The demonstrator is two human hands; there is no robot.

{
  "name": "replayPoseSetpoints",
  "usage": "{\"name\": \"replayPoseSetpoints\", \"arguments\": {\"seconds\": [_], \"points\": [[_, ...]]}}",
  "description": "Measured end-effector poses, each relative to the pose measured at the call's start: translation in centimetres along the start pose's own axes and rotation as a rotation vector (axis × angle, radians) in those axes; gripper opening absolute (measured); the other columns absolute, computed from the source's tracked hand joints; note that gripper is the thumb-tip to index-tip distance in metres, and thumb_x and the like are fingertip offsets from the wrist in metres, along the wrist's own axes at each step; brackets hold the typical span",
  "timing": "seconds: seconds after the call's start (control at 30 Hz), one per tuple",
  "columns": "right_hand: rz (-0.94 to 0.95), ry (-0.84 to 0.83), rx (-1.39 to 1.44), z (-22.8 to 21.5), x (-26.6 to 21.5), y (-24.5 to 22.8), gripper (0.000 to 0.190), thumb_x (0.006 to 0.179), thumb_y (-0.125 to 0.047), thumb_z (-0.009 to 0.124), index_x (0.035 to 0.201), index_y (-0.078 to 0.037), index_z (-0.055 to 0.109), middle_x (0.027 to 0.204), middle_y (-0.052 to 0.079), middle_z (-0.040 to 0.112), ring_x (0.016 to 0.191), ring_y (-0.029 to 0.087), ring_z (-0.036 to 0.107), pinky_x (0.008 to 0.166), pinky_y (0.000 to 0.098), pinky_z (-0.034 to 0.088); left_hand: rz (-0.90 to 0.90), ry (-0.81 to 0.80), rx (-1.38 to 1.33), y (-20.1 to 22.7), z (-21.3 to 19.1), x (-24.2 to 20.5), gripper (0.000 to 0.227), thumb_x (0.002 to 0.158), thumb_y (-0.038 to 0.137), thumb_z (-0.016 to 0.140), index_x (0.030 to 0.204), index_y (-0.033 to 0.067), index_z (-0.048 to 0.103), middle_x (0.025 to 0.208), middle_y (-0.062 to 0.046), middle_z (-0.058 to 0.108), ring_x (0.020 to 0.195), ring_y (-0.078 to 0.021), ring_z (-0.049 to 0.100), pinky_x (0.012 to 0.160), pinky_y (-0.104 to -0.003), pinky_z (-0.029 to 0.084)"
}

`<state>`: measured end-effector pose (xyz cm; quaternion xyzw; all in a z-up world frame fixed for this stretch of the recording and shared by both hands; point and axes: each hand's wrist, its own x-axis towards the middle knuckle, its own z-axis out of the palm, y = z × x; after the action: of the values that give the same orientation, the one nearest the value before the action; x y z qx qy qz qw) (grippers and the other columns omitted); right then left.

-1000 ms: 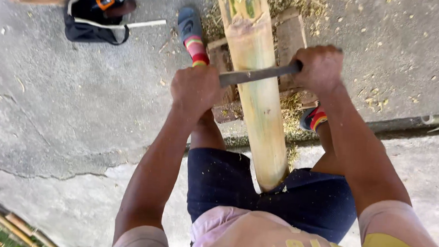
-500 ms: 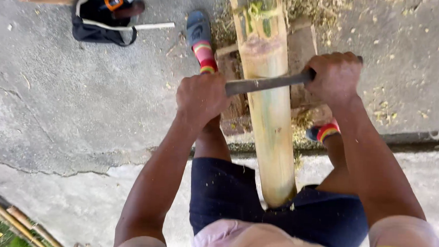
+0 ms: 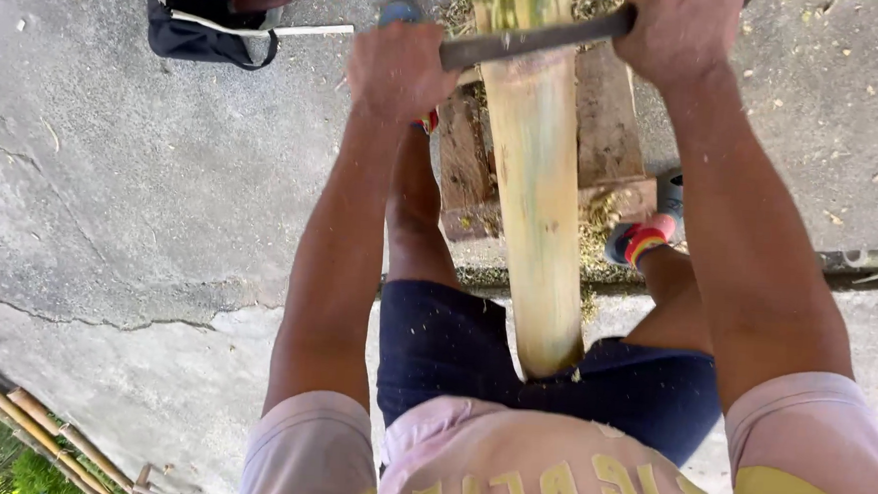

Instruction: Shaving the outer skin or nodes of a bamboo pole using a large knife.

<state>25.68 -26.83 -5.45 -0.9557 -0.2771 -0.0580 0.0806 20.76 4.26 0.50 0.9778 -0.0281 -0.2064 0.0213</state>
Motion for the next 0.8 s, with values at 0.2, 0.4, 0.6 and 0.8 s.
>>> {"name": "replayPoseSetpoints", "arguments": {"seconds": [0.2, 0.4, 0.6, 0.8], "points": [[0.043, -0.478, -0.172, -3.7, -12.1, -3.6, 0.054, 0.100, -0.047, 0.072, 0.057, -0.020, 0.055, 0.052, -0.007, 0.052, 0.048, 0.010, 0.049, 0.052, 0.0300, 0.040, -0.117, -0.181, -0.181, 5.3, 3.7, -13.5, 0.032, 0.083, 0.044, 0.070, 0.098, 0.0167, 0.075, 0.090, -0.016, 0.075, 0.084, -0.0380, 0.073, 0.079, -0.053, 0.058], [-0.016, -0.278, -0.014, -9.0, -25.2, -6.7, 0.043, 0.091, -0.046, 0.079, 0.063, -0.018, 0.061, 0.056, -0.001, 0.056, 0.054, 0.016, 0.055, 0.063, 0.0352, 0.046, -0.094, -0.210, -0.353, 10.4, 8.7, -24.0, 0.025, 0.085, 0.037, 0.063, 0.099, 0.0211, 0.076, 0.089, -0.013, 0.076, 0.079, -0.0355, 0.074, 0.075, -0.053, 0.057], [0.045, -0.350, -0.167, -7.0, -21.3, -4.2, 0.039, 0.098, -0.033, 0.075, 0.065, -0.017, 0.062, 0.060, -0.004, 0.058, 0.053, 0.012, 0.054, 0.059, 0.0333, 0.043, 0.037, -0.201, -0.258, 8.7, 8.4, -18.5, 0.031, 0.093, 0.044, 0.062, 0.097, 0.0148, 0.073, 0.095, -0.011, 0.077, 0.089, -0.0310, 0.075, 0.082, -0.049, 0.059], [-0.026, -0.400, -0.344, -3.2, -8.2, -0.5, 0.046, 0.103, -0.042, 0.072, 0.062, -0.022, 0.064, 0.054, -0.005, 0.060, 0.051, 0.012, 0.056, 0.057, 0.0332, 0.042, 0.016, -0.296, -0.240, 2.9, 5.1, -6.7, 0.030, 0.093, 0.041, 0.064, 0.108, 0.0158, 0.072, 0.103, -0.012, 0.074, 0.099, -0.0317, 0.072, 0.091, -0.054, 0.053]]}}
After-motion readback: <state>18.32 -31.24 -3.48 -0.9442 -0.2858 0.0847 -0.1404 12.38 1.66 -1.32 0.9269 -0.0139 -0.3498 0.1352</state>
